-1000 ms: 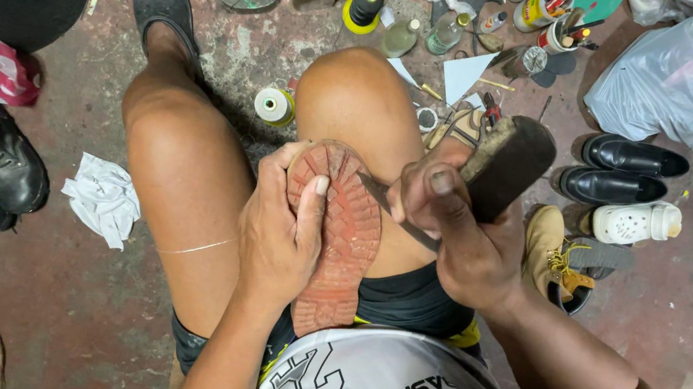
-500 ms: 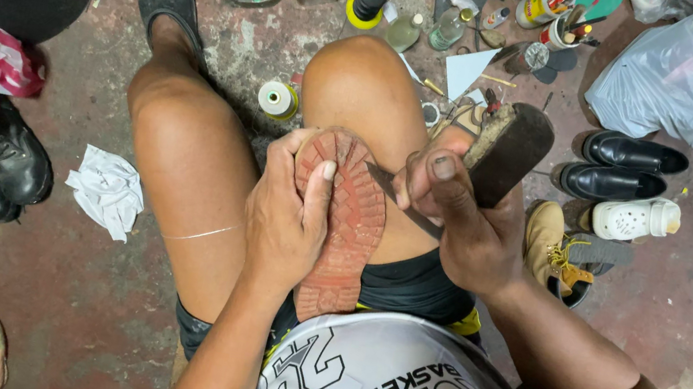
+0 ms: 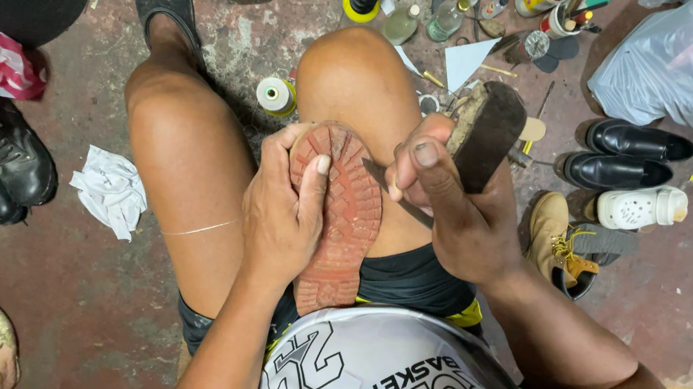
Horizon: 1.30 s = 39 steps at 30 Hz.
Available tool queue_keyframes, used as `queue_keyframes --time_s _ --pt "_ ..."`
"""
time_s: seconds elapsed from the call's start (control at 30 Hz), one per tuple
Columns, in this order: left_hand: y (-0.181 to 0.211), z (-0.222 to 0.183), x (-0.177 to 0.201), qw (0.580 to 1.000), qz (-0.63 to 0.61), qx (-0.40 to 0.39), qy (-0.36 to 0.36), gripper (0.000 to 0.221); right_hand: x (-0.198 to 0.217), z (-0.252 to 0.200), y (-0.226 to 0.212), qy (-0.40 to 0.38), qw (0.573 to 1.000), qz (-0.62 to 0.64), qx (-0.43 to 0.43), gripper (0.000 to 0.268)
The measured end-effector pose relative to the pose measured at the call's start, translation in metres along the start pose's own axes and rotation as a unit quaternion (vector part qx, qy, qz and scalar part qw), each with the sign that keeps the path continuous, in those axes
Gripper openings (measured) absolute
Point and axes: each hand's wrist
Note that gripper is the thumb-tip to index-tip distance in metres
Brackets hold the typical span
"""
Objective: The person carves a shoe sole with a knife and pulls off pieces of rubber by hand.
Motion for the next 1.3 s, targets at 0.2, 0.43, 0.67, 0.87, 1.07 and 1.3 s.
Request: queue_keyframes --time_s 0.2,0.43,0.67,0.87,1.07,1.3 --pt "0.001 0.001 0.0 1.0 0.009 0.012 -0.003 0.034 0.0 0.002 -0.005 0.012 0.999 -0.036 -0.035 0.031" --pt "-0.001 0.0 0.001 1.0 0.003 -0.002 -0.003 0.033 0.006 0.01 -0.005 0.016 0.998 -0.031 -0.059 0.03" --pt "-0.004 -0.003 0.005 1.0 -0.012 0.007 -0.003 0.033 -0.001 -0.02 0.029 0.025 0.99 0.114 0.082 0.023" --pt "-0.001 0.003 0.006 0.999 -0.03 0.021 -0.003 0.033 0.0 -0.023 0.049 -0.073 0.962 -0.012 0.263 0.024" --pt "-0.002 0.0 0.005 0.999 -0.026 0.021 0.001 0.033 -0.003 -0.026 0.029 -0.164 0.921 -0.217 0.279 0.017" --pt "-0.005 -0.004 0.004 1.0 -0.019 0.018 -0.001 0.037 -0.022 -0.018 0.009 -0.213 0.898 -0.288 0.256 0.03"
Point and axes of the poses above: each hand's wrist, its own z-axis towards the middle knuckle, its own x-axis out of the back of the hand, y = z × x, and after that the axes turned 5 degrees about -y, right-handed
